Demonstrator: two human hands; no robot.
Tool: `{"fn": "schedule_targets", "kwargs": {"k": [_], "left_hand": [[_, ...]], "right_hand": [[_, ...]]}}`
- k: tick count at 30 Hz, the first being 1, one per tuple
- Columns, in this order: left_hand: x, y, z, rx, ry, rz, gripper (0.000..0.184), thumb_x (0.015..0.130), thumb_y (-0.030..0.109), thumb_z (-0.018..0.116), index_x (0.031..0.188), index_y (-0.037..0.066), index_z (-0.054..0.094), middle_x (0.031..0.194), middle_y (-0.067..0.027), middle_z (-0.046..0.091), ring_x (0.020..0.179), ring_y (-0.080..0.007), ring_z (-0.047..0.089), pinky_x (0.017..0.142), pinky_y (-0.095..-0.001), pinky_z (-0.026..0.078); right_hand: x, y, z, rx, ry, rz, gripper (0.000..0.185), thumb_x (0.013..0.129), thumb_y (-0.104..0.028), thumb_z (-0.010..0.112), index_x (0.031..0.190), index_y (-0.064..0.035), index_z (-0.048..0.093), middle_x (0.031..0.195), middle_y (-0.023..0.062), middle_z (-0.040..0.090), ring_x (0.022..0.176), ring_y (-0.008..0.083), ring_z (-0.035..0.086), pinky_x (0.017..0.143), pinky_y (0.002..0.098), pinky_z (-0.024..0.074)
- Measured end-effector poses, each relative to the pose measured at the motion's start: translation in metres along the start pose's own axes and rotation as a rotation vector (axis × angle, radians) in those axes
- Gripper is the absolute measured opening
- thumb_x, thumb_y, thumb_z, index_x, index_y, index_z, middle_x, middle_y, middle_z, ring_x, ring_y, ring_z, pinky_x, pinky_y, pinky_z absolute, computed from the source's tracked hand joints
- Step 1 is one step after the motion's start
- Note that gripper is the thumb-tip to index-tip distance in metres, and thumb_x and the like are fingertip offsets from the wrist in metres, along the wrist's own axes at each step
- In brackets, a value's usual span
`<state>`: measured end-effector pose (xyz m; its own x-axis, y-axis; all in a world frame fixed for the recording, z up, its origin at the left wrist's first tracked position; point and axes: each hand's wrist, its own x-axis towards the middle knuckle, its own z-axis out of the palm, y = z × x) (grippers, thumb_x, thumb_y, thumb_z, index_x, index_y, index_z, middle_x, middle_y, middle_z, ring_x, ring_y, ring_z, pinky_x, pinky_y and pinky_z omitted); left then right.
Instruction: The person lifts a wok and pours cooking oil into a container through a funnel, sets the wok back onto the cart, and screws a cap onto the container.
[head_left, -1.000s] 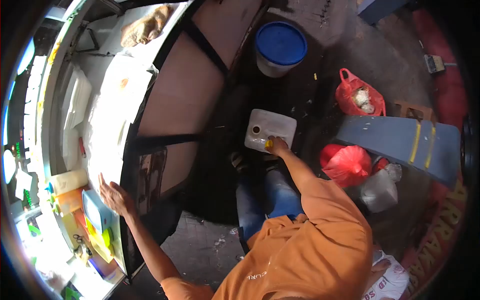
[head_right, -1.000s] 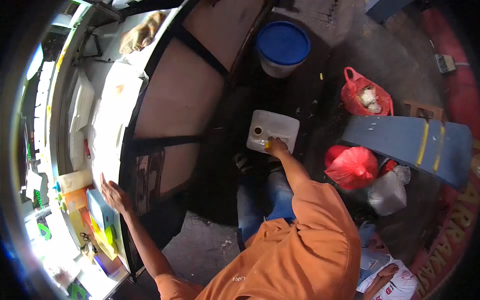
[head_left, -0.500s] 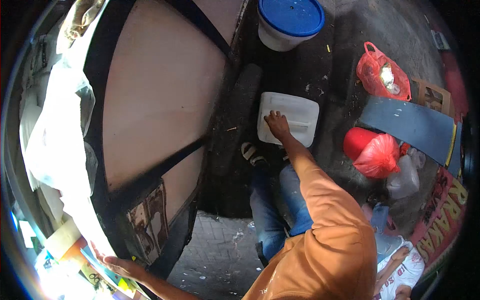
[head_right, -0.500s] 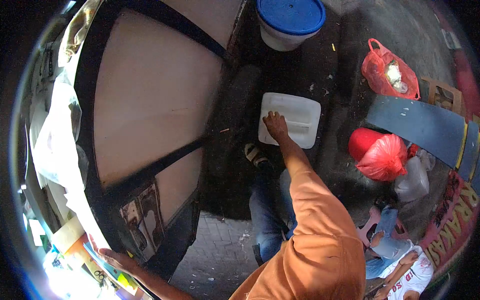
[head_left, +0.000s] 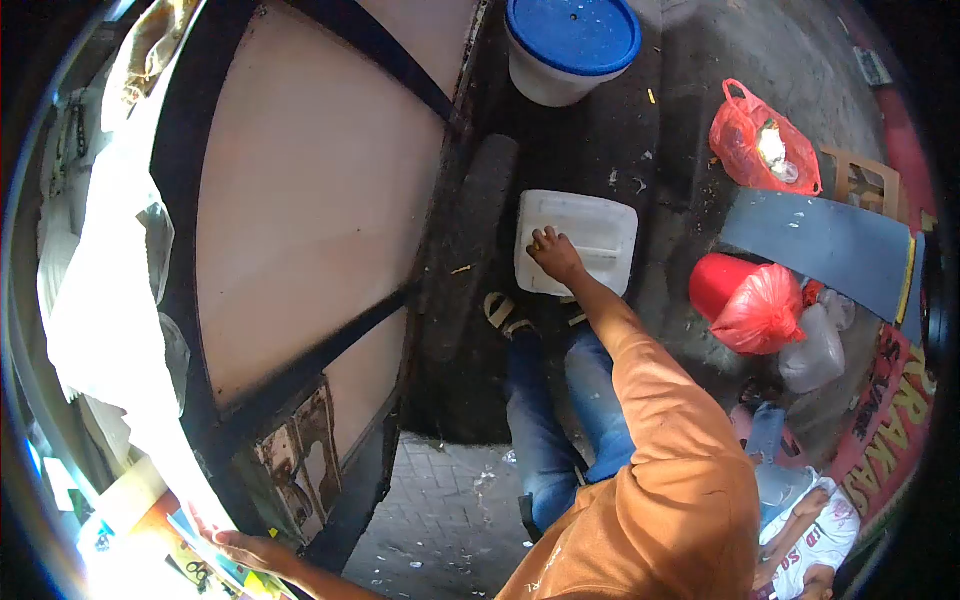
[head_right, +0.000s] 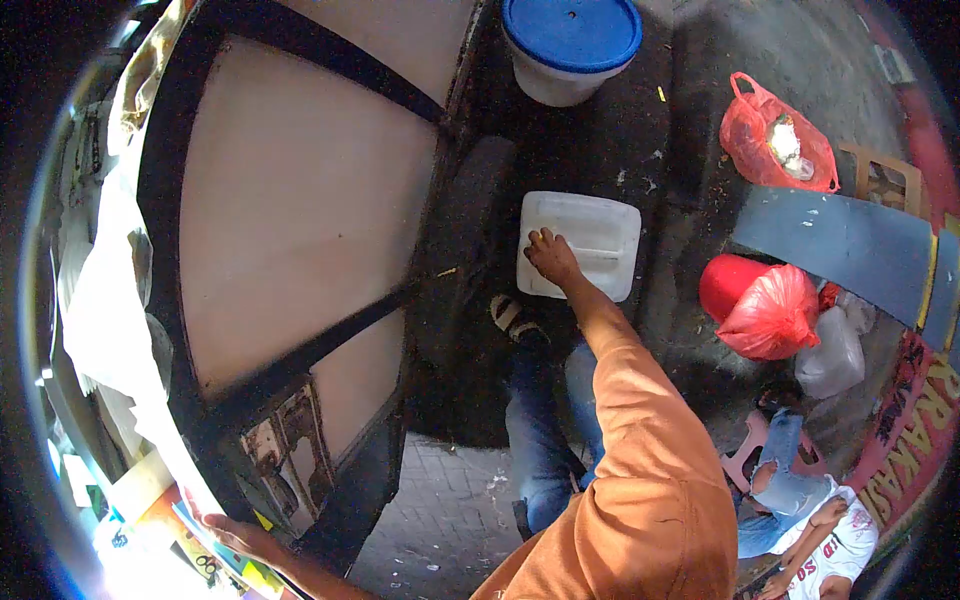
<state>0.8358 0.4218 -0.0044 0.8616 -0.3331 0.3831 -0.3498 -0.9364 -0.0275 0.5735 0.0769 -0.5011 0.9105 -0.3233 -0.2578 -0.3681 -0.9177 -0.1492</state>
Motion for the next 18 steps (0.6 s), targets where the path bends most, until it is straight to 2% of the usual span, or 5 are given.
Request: {"fn": "schedule_targets", "kwargs": {"k": [2, 8, 11, 17, 18], "left_hand": [[0.0, 0.002, 0.0, -0.009, 0.003, 0.001, 0.064, 0.095, 0.047, 0.015, 0.124, -0.001, 0.044, 0.124, -0.0204, 0.047, 0.115, -0.0327, 0.044, 0.099, -0.0408, 0.03], [0.003, 0.012, -0.003, 0.022, 0.001, 0.035, 0.063, 0.095, 0.046, 0.015, 0.124, -0.001, 0.044, 0.124, -0.0199, 0.047, 0.115, -0.0324, 0.044, 0.099, -0.0406, 0.03], [0.002, 0.013, -0.002, 0.016, 0.01, 0.028, 0.068, 0.093, 0.05, 0.014, 0.123, -0.003, 0.045, 0.123, -0.0207, 0.047, 0.115, -0.0331, 0.044, 0.099, -0.0419, 0.03], [0.001, 0.001, 0.003, -0.026, 0.032, 0.033, 0.069, 0.093, 0.051, 0.014, 0.122, -0.005, 0.044, 0.123, -0.0223, 0.046, 0.115, -0.0337, 0.043, 0.099, -0.0424, 0.031], [0.002, 0.004, 0.003, -0.037, 0.04, 0.034, 0.069, 0.093, 0.051, 0.014, 0.122, -0.005, 0.044, 0.123, -0.0225, 0.046, 0.115, -0.0338, 0.043, 0.098, -0.0425, 0.031]], "right_hand": [[0.004, 0.001, 0.0, -0.052, -0.122, -0.012, 0.019, 0.078, -0.016, 0.052, 0.096, -0.0145, 0.057, 0.108, 0.0095, 0.048, 0.101, 0.0264, 0.047, 0.066, 0.0332, 0.0489], [0.004, 0.002, 0.015, 0.036, 0.008, 0.185, 0.028, 0.078, -0.034, 0.057, 0.094, -0.0112, 0.059, 0.104, 0.0133, 0.054, 0.096, 0.0265, 0.055, 0.064, 0.0347, 0.0496], [0.021, 0.002, 0.006, 0.092, -0.327, 0.331, 0.044, 0.075, -0.048, 0.057, 0.091, -0.0069, 0.059, 0.09, 0.0145, 0.06, 0.081, 0.0255, 0.062, 0.063, 0.0361, 0.0503], [0.028, 0.006, -0.051, 0.202, -0.296, 0.455, 0.047, 0.076, -0.05, 0.056, 0.089, -0.005, 0.061, 0.079, 0.0104, 0.063, 0.07, 0.0261, 0.063, 0.064, 0.037, 0.0513], [0.023, 0.009, -0.047, 0.162, -0.093, 0.242, 0.046, 0.076, -0.049, 0.057, 0.088, -0.005, 0.061, 0.077, 0.0102, 0.063, 0.069, 0.0263, 0.063, 0.064, 0.0371, 0.0514]]}}
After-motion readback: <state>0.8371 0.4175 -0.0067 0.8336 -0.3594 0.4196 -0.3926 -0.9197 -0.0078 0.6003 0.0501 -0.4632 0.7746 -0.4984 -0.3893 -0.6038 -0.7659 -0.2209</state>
